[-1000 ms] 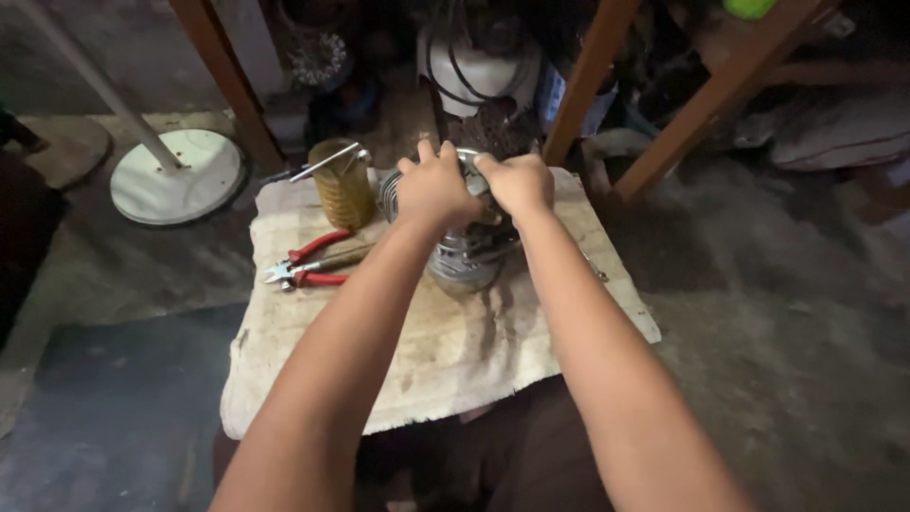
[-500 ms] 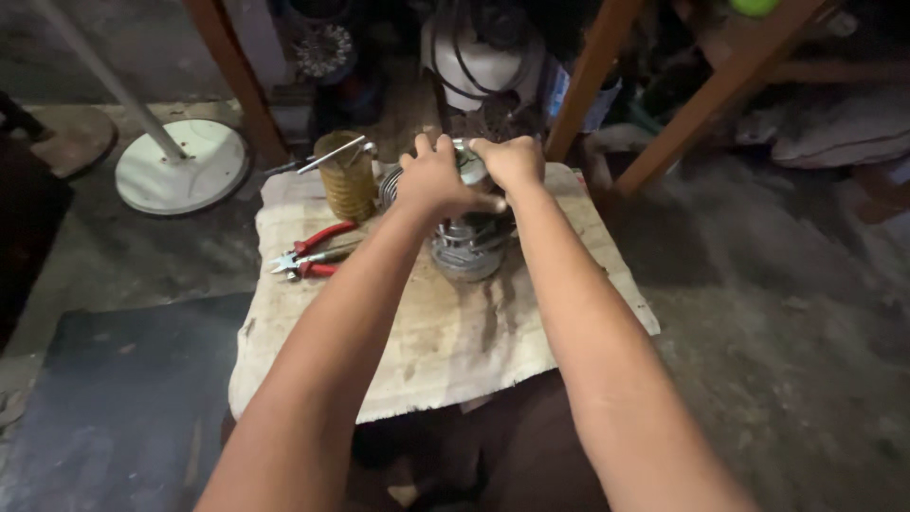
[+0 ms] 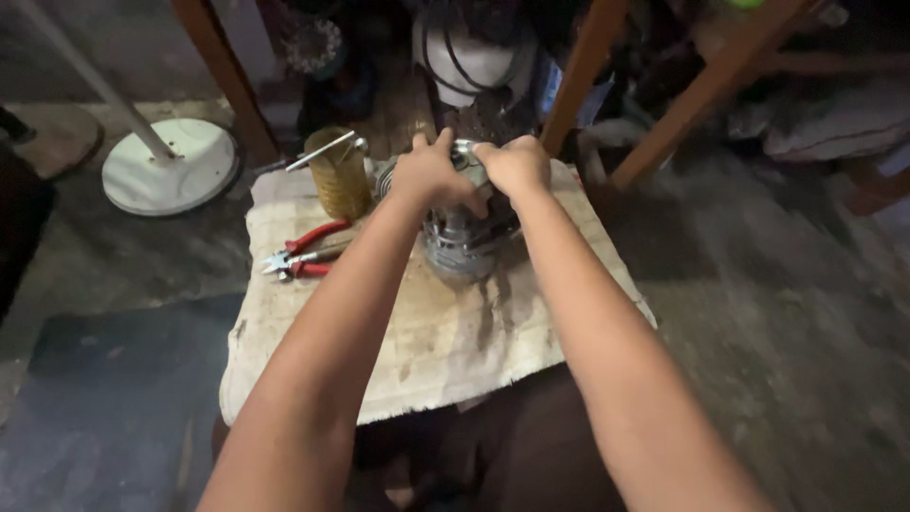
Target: The person works on a small engine placed on a cloth-covered workbench, fitting a metal cover over the cylinder assembly and pressing it into place by hand. They then use a wrench to tighten fasteners around the engine while steadying the assembly with the other hand.
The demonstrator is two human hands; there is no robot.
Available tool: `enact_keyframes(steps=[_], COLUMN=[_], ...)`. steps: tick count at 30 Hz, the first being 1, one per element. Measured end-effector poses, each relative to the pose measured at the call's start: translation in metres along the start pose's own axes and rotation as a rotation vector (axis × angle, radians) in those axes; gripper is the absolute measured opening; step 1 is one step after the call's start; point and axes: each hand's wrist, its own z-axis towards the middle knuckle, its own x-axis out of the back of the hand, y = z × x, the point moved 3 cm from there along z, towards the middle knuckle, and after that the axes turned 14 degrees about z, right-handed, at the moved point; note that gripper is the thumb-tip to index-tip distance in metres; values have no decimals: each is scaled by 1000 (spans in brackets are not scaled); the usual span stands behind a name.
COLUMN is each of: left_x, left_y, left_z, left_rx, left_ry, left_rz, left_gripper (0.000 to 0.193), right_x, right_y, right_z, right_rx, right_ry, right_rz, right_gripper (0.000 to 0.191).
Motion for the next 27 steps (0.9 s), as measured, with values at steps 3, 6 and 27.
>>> enact_keyframes(steps=[3, 6, 27], left_x=[0, -1, -5], left_y=[-3, -4, 3], left_z=[-2, -3, -7], left_rx=[28, 54, -34], left_ry=[-11, -16, 191], left_rz=[-27, -64, -59], left_gripper=[141, 139, 125], right_x=[-11, -7, 69], right_y=[-11, -8, 28], right_z=[6, -6, -18], right_rx=[-7, -18, 583], right_ry=[4, -41, 22], right_rz=[148, 92, -91], right_gripper=[51, 47, 29])
